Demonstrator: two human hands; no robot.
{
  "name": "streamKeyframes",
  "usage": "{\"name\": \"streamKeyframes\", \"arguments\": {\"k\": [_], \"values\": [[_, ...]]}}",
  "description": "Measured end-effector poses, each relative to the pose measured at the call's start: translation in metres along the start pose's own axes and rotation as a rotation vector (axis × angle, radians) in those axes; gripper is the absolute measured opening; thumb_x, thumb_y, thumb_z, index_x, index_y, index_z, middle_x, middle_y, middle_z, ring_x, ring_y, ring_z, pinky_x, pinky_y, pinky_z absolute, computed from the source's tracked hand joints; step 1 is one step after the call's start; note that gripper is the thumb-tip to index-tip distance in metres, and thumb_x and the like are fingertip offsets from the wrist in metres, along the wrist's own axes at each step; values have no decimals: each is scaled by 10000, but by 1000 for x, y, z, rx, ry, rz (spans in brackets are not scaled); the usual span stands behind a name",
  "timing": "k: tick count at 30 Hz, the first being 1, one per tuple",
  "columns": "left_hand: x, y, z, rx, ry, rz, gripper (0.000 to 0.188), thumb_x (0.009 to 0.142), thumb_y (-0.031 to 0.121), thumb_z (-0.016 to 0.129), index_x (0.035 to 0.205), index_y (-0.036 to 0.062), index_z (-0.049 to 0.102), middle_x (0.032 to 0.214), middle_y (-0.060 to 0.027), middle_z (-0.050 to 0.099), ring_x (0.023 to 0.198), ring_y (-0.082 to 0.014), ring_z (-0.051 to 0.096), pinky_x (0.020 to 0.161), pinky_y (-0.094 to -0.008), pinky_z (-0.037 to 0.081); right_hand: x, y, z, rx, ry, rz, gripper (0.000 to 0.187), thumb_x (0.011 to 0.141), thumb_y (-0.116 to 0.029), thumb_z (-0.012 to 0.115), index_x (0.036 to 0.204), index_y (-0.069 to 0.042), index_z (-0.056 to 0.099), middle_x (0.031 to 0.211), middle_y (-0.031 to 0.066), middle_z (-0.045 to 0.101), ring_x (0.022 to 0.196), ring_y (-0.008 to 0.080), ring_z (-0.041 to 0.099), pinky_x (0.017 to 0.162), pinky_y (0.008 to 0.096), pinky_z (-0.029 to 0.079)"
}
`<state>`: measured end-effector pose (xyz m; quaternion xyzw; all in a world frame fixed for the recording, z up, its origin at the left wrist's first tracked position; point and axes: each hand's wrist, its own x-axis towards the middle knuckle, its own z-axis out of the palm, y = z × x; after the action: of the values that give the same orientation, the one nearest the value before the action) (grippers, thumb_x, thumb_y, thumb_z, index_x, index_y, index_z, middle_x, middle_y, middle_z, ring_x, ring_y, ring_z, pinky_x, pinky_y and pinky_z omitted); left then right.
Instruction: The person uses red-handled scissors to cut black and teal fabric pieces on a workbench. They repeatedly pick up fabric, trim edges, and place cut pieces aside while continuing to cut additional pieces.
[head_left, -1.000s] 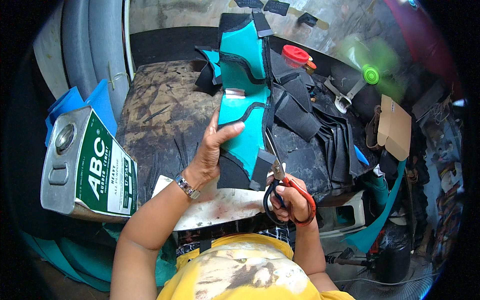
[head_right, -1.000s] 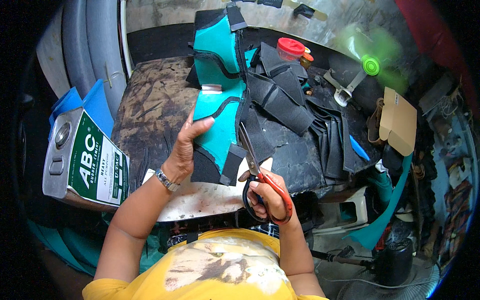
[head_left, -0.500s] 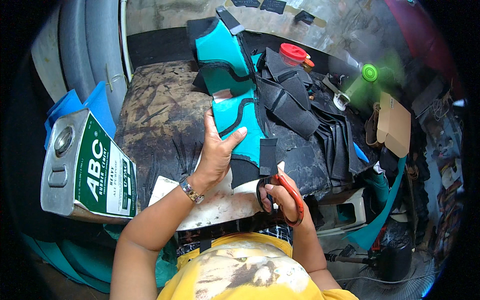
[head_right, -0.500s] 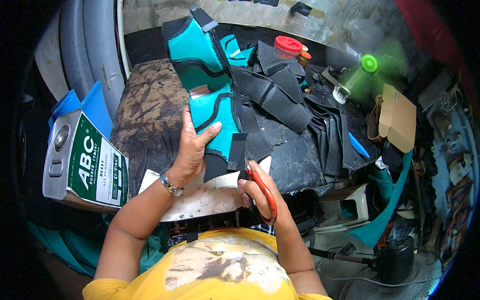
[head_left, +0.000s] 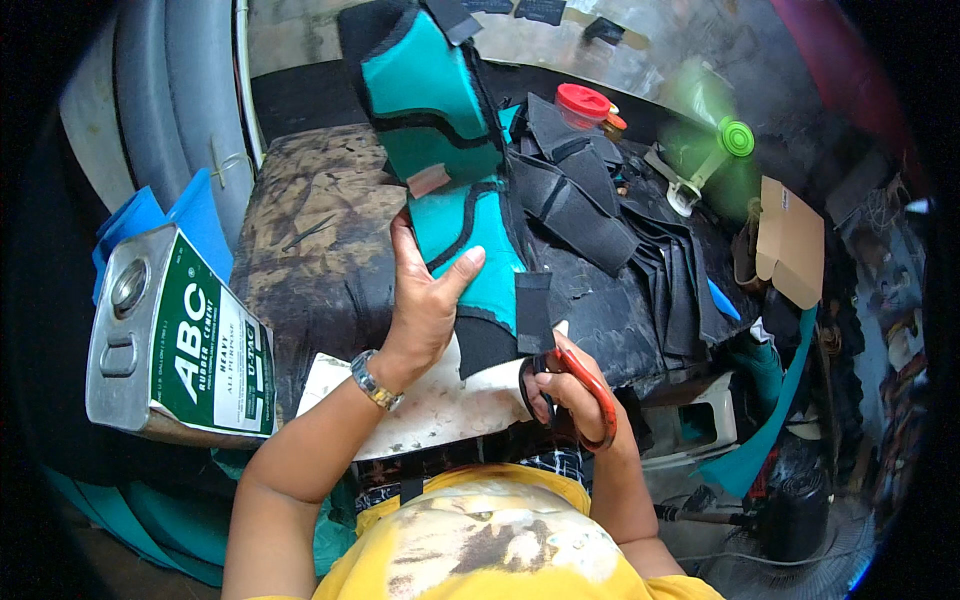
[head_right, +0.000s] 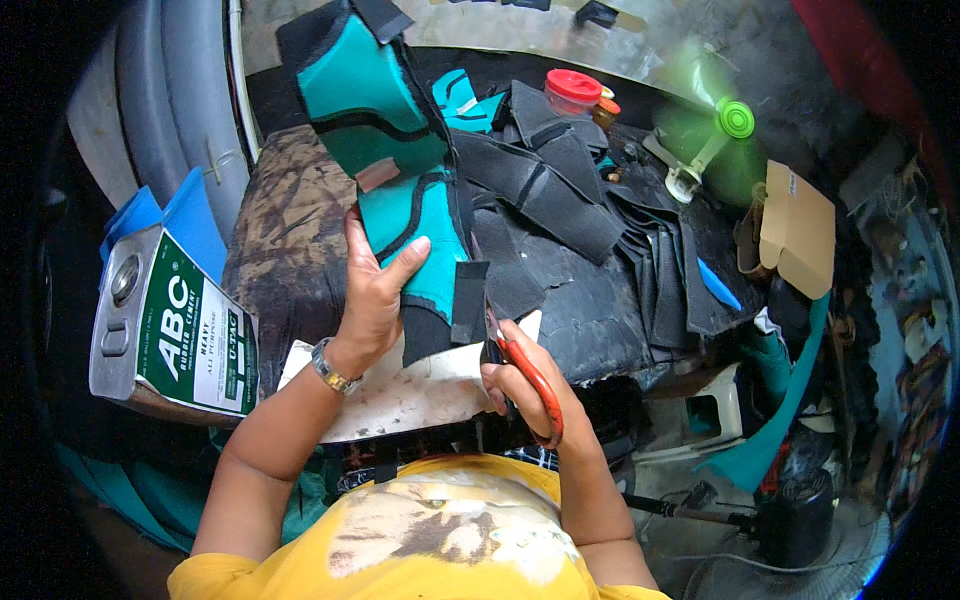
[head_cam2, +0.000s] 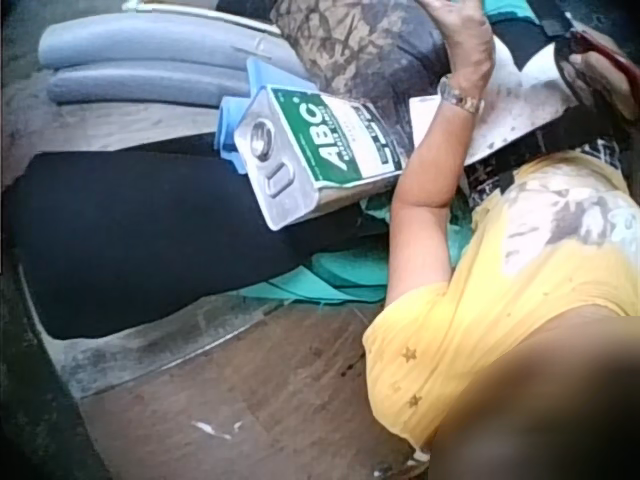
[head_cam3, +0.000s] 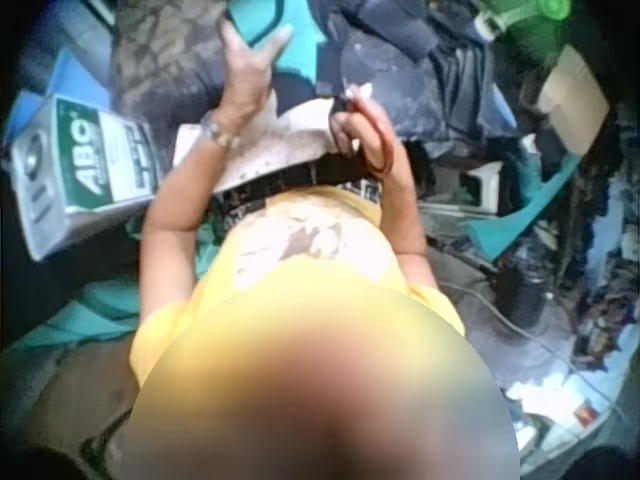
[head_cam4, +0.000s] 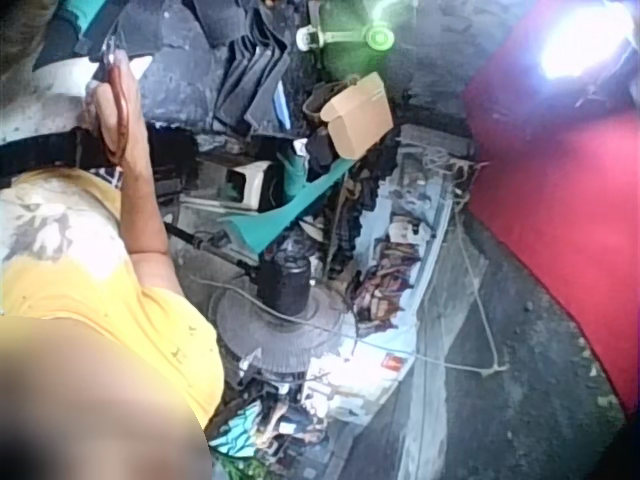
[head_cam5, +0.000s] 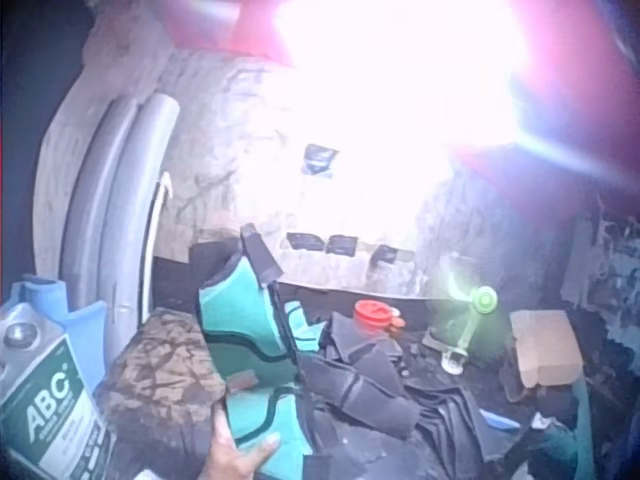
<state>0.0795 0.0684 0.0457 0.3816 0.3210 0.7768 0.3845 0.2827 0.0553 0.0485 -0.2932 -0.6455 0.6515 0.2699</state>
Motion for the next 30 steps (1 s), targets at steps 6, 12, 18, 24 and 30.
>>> {"name": "streamKeyframes", "arguments": {"k": [6,12,18,24,30], "values": [[-38,0,19,-57,-7,-94,694,851,55,661,1398,16,236,1314,-132,433,1196,-204,461,1028,-344,387,-2,3,-1,-53,70,-92,370,950,-256,444,1223,-8,476,740,46,529,606,130,507,553,265,440],[-74,-5,2,199,168,-22,679,867,91,666,1396,12,248,1337,-134,403,1244,-210,403,1085,-353,297,-19,3,16,116,-58,188,435,951,-355,487,1231,-22,487,747,37,526,555,111,485,501,249,411],[-109,-8,7,287,187,-77,699,885,105,654,1409,2,204,1353,-144,367,1253,-219,378,1090,-361,277,-32,10,22,48,-1,45,433,965,-299,462,1271,7,475,944,72,591,791,124,559,695,256,466],[-115,-1,16,141,154,-145,754,881,89,657,1439,-1,158,1341,-148,396,1227,-220,418,1081,-358,300,-33,22,24,-80,80,-153,370,961,-269,494,1173,32,532,1012,92,620,896,163,589,816,299,489],[-107,14,9,51,66,-123,709,890,128,617,1450,-25,210,1319,-148,452,1186,-192,464,1033,-312,355,-38,39,15,-14,110,-192,364,955,-336,522,1032,15,578,812,19,600,662,55,542,541,208,443]]}}
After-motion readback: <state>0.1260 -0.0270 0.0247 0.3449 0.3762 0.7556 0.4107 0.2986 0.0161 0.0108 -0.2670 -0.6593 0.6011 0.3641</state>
